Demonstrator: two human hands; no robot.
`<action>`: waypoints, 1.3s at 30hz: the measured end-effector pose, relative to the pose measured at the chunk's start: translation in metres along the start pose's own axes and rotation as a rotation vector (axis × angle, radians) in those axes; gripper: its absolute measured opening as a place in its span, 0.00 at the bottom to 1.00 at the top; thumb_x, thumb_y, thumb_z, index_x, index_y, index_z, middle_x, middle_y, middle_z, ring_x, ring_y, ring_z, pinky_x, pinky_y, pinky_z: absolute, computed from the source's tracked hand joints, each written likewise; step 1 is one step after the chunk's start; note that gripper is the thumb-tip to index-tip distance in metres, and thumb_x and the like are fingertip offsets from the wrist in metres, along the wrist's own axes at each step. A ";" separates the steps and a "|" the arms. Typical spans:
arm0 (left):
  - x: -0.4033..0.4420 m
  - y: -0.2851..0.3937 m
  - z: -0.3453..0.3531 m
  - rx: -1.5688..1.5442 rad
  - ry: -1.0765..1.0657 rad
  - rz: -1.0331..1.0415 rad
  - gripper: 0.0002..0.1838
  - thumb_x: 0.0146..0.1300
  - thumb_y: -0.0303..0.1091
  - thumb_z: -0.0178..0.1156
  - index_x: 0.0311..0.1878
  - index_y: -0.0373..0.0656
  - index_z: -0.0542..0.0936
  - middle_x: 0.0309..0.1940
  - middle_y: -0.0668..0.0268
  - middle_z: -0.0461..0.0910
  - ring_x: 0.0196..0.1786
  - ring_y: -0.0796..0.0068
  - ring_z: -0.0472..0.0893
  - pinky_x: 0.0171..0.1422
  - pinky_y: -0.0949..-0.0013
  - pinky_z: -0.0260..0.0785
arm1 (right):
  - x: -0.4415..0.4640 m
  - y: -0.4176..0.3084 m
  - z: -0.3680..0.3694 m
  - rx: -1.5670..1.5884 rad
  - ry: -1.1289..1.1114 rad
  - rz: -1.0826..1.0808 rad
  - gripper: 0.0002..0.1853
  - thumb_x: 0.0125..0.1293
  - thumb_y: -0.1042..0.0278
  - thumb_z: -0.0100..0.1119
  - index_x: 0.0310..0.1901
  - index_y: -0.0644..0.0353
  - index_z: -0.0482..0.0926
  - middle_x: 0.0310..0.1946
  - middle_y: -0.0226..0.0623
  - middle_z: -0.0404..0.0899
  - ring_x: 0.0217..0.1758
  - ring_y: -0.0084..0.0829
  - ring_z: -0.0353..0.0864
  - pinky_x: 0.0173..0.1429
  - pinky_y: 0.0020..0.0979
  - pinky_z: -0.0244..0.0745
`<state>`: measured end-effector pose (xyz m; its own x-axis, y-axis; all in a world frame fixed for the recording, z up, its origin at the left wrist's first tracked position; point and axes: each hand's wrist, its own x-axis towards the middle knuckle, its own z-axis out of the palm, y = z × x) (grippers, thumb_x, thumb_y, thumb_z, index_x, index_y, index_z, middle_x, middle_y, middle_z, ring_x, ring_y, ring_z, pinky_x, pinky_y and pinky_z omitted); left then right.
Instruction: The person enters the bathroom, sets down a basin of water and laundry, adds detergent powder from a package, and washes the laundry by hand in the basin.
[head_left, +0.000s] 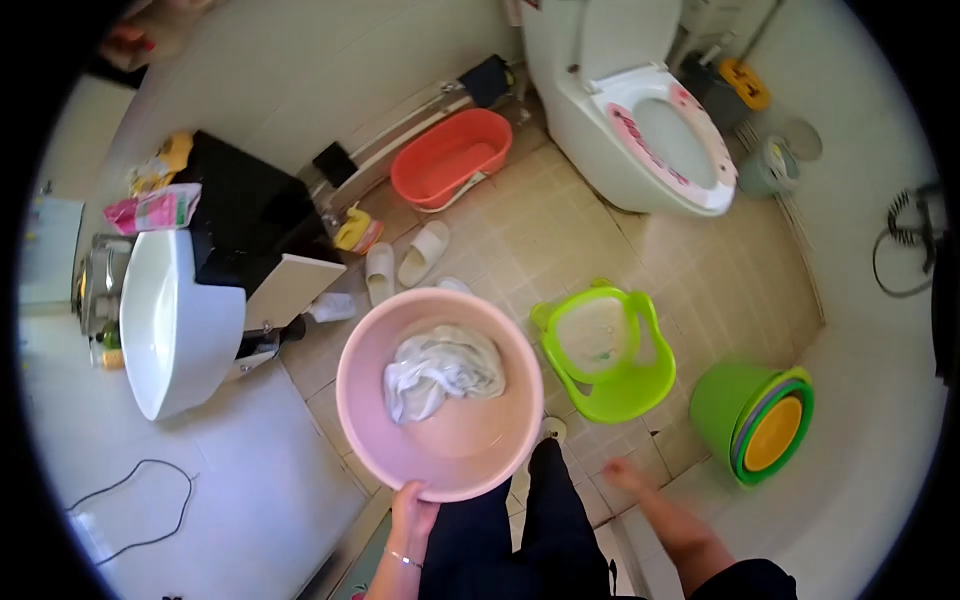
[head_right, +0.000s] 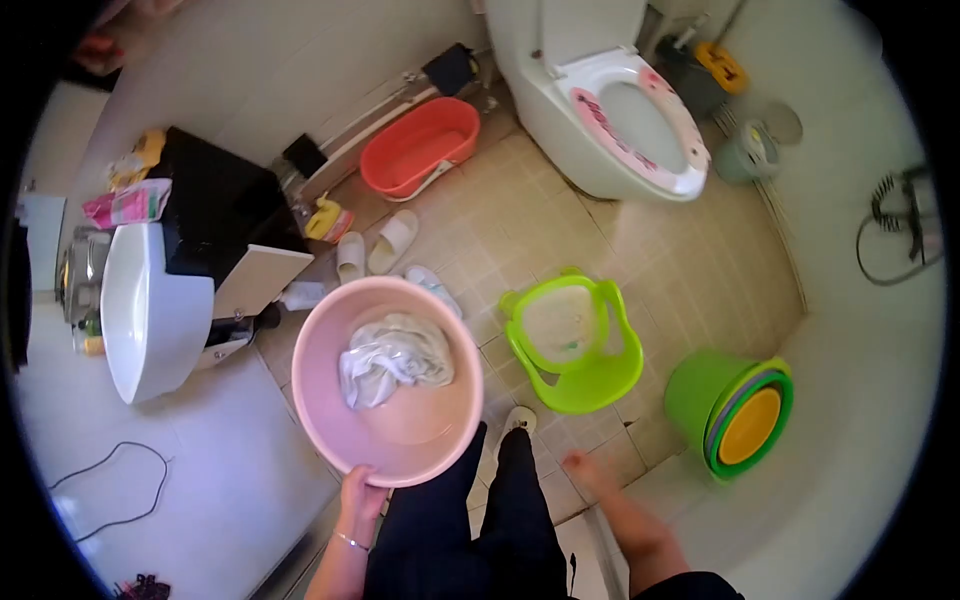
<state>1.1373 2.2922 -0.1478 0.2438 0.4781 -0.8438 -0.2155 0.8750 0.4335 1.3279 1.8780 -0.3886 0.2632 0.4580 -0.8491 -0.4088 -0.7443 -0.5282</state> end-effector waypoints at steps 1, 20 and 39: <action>0.007 0.009 0.009 0.030 -0.007 -0.013 0.30 0.46 0.20 0.53 0.57 0.33 0.62 0.51 0.55 0.69 0.55 0.56 0.70 0.62 0.50 0.64 | -0.026 -0.017 0.023 0.054 -0.111 0.013 0.11 0.60 0.60 0.57 0.37 0.59 0.77 0.27 0.31 0.77 0.34 0.27 0.75 0.42 0.29 0.71; 0.027 0.132 0.113 0.093 0.005 -0.010 0.25 0.45 0.21 0.53 0.52 0.30 0.67 0.49 0.55 0.70 0.55 0.56 0.71 0.61 0.52 0.64 | -0.137 -0.423 0.058 -0.625 -0.403 -0.338 0.14 0.62 0.60 0.50 0.46 0.58 0.71 0.33 0.51 0.77 0.36 0.52 0.77 0.38 0.47 0.71; 0.043 0.094 0.388 -0.169 0.160 0.219 0.33 0.44 0.25 0.53 0.59 0.35 0.63 0.55 0.56 0.69 0.60 0.57 0.68 0.66 0.51 0.59 | 0.080 -0.544 -0.091 -0.245 -0.443 -0.893 0.11 0.53 0.74 0.57 0.40 0.59 0.73 0.42 0.37 0.72 0.46 0.38 0.72 0.51 0.34 0.67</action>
<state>1.4943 2.4240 -0.0206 0.0252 0.6240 -0.7810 -0.4035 0.7212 0.5631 1.6507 2.2751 -0.1685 0.0170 0.9949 -0.0998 -0.0193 -0.0995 -0.9949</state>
